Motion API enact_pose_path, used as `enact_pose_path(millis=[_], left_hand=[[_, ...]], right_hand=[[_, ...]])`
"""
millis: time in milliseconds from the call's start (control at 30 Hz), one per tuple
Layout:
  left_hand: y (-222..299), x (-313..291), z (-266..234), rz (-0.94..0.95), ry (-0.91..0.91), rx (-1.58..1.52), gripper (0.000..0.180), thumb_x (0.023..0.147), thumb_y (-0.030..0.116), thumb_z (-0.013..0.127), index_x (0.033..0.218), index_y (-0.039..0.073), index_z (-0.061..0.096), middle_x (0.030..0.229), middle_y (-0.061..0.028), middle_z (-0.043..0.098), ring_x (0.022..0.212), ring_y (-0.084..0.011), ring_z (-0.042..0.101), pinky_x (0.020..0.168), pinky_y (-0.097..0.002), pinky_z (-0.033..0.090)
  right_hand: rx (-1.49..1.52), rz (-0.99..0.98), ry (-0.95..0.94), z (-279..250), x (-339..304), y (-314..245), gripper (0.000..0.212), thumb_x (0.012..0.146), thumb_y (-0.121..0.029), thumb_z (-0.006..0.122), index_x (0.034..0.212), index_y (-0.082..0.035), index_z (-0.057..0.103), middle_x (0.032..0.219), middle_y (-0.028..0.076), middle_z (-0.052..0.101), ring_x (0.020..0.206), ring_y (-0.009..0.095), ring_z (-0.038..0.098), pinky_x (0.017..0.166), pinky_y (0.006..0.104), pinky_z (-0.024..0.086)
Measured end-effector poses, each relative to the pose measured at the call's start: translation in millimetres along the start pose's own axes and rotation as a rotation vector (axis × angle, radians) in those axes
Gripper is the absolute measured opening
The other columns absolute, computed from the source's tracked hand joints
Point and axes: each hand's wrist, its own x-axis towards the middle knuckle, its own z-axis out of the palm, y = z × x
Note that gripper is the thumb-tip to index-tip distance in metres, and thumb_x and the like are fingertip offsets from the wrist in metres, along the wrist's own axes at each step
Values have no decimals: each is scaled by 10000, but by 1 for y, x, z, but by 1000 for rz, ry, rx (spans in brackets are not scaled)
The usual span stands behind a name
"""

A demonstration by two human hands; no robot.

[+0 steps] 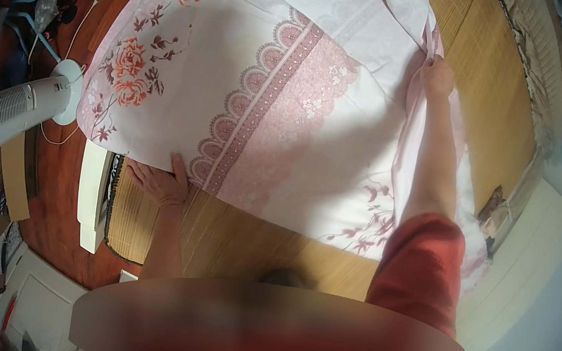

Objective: Folding a large floral bedsheet and a white garment on a bed.

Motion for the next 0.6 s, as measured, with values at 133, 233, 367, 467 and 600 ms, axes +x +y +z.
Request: enact_pose_path(millis=[133,233,367,467,600], left_hand=[[7,-1,2,-13,-4,-27,667,814,433,441,1268,-41,319,1324,-231,277,1254,-388,187,1011,-501,107],[-5,-1,-2,-27,-43,35,744,809,495,415,1302,-36,246,1339,-231,247,1258,-394,179,1013,-506,115],[-11,-7,-7,-55,-8,6,736,814,469,430,1305,-42,231,1337,-223,258,1260,-378,191,1011,-509,126],[-5,4,-21,32,59,-190,645,833,392,449,1290,-31,281,1330,-224,275,1253,-365,220,1008,-479,176],[14,12,-82,-176,-32,-952,401,857,212,487,1188,-9,435,1249,-186,372,1167,-285,363,936,-385,331]], right_hand=[[1018,-21,31,-45,-35,-12,167,832,-183,520,841,-37,601,838,63,632,760,200,596,675,345,449],[983,-371,102,-118,-159,-79,230,830,-152,536,1018,-25,574,1045,84,570,972,184,526,835,300,407],[806,-980,-406,-121,-274,-110,213,765,-78,541,967,-49,600,1200,118,481,1138,313,401,964,435,321],[778,-1003,-429,-116,-318,-113,162,766,-60,532,908,-16,597,1163,130,505,1038,301,469,881,422,384],[924,-778,-395,-130,-347,-115,86,766,-49,525,799,24,558,1129,163,519,979,315,517,807,342,436]])
